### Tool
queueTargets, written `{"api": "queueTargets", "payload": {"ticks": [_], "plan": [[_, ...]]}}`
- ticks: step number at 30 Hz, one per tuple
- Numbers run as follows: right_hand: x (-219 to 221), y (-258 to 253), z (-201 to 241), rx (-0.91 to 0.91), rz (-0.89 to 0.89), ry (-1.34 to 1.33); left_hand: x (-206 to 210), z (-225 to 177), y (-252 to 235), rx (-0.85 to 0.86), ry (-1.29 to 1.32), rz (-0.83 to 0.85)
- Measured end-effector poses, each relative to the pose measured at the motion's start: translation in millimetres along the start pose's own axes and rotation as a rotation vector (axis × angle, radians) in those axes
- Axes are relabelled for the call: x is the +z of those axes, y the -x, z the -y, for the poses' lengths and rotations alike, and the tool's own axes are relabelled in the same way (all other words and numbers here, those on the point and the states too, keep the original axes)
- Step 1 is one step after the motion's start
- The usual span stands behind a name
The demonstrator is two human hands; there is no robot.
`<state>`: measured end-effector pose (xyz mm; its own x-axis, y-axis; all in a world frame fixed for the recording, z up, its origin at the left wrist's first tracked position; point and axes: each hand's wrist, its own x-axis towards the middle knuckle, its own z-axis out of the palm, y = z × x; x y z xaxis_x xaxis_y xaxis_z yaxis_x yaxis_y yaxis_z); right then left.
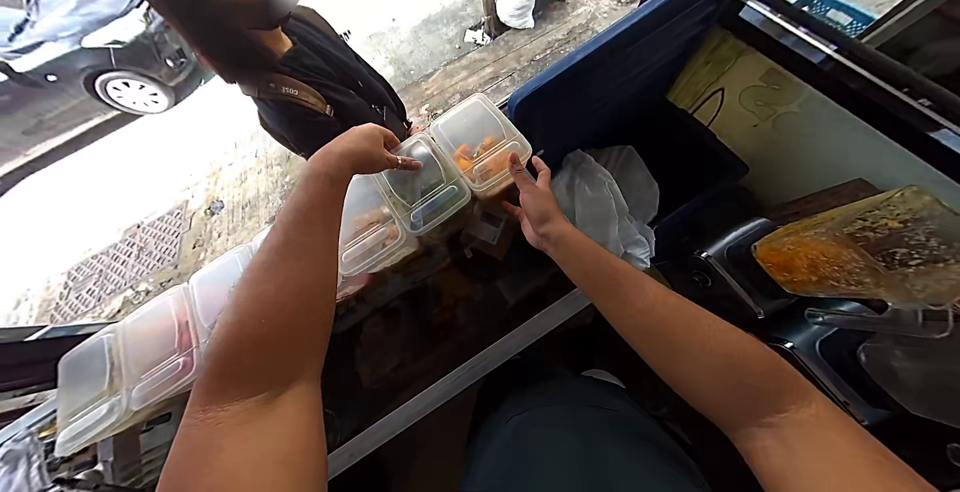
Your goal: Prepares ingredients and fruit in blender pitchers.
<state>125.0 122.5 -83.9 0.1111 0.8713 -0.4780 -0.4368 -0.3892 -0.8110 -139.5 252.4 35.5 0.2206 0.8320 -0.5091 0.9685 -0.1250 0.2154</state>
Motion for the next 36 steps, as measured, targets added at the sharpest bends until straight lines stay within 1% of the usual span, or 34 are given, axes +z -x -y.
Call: {"api": "queueTargets", "payload": {"ticks": [1, 2, 3, 4, 5, 7, 9, 11, 13, 15, 16, 17, 18, 19, 20, 22, 24, 26, 28, 30, 33, 36], "plan": [[-8.4, 11.6, 1.2, -0.014, -0.032, 0.077, -1.0, -6.2, 2.3, 0.000, -0.062, 0.014], [-16.8, 24.6, -0.1, -0.074, -0.085, 0.159, -1.6, -15.0, 5.0, -0.004, -0.129, 0.036], [-25.5, 41.1, -3.6, -0.157, -0.120, 0.251, 0.1, -25.3, 9.6, -0.008, -0.197, 0.065], [-33.4, 61.1, -8.7, -0.258, -0.119, 0.355, 3.9, -35.4, 14.6, -0.006, -0.265, 0.093], [-39.5, 82.8, -14.3, -0.372, -0.081, 0.475, 8.9, -45.2, 19.6, 0.005, -0.329, 0.119], [-45.8, 122.9, -25.4, -0.562, 0.077, 0.729, 23.2, -64.5, 32.4, 0.014, -0.422, 0.150], [-44.9, 149.9, -30.5, -0.665, 0.188, 1.030, 44.1, -84.9, 53.2, 0.019, -0.440, 0.163], [-46.6, 154.2, -29.1, -0.738, 0.231, 1.269, 66.7, -104.4, 83.6, -0.008, -0.412, 0.143], [-58.8, 142.1, -19.2, -0.781, 0.306, 1.404, 95.3, -110.5, 116.4, -0.061, -0.316, 0.080], [-74.1, 126.3, 0.7, -0.793, 0.496, 1.463, 126.8, -98.6, 152.5, -0.076, -0.082, -0.016], [-79.8, 119.9, 12.6, -0.790, 0.609, 1.496, 141.6, -85.9, 170.5, -0.049, 0.100, -0.029], [-82.1, 115.6, 23.9, -0.798, 0.704, 1.534, 156.6, -69.1, 186.1, -0.006, 0.314, -0.007], [-80.0, 113.8, 32.6, -0.813, 0.768, 1.576, 173.6, -51.0, 198.3, 0.050, 0.502, 0.030], [-72.9, 114.4, 37.1, -0.842, 0.808, 1.612, 193.9, -36.4, 206.4, 0.105, 0.626, 0.046], [-60.9, 117.3, 37.5, -0.867, 0.847, 1.643, 217.9, -28.1, 210.0, 0.149, 0.687, 0.009], [-30.6, 126.2, 24.9, -0.902, 0.970, 1.676, 268.8, -29.8, 202.8, 0.225, 0.770, -0.150], [-5.1, 131.2, 8.3, -0.943, 1.082, 1.712, 302.3, -42.6, 185.5, 0.316, 0.892, -0.331], [11.3, 130.1, 0.4, -1.008, 1.105, 1.719, 316.0, -48.1, 168.1, 0.420, 0.992, -0.468], [17.4, 129.3, -0.5, -1.005, 1.097, 1.766, 323.2, -49.4, 156.1, 0.487, 1.039, -0.542], [19.9, 129.3, -1.5, -0.969, 1.099, 1.815, 326.8, -49.1, 149.4, 0.520, 1.038, -0.574], [23.8, 126.2, -3.6, -1.035, 1.078, 1.779, 325.7, -46.5, 142.6, 0.557, 1.015, -0.603], [29.3, 124.6, 2.2, -0.960, 1.090, 1.723, 323.3, -42.5, 140.9, 0.586, 1.063, -0.590]]}}
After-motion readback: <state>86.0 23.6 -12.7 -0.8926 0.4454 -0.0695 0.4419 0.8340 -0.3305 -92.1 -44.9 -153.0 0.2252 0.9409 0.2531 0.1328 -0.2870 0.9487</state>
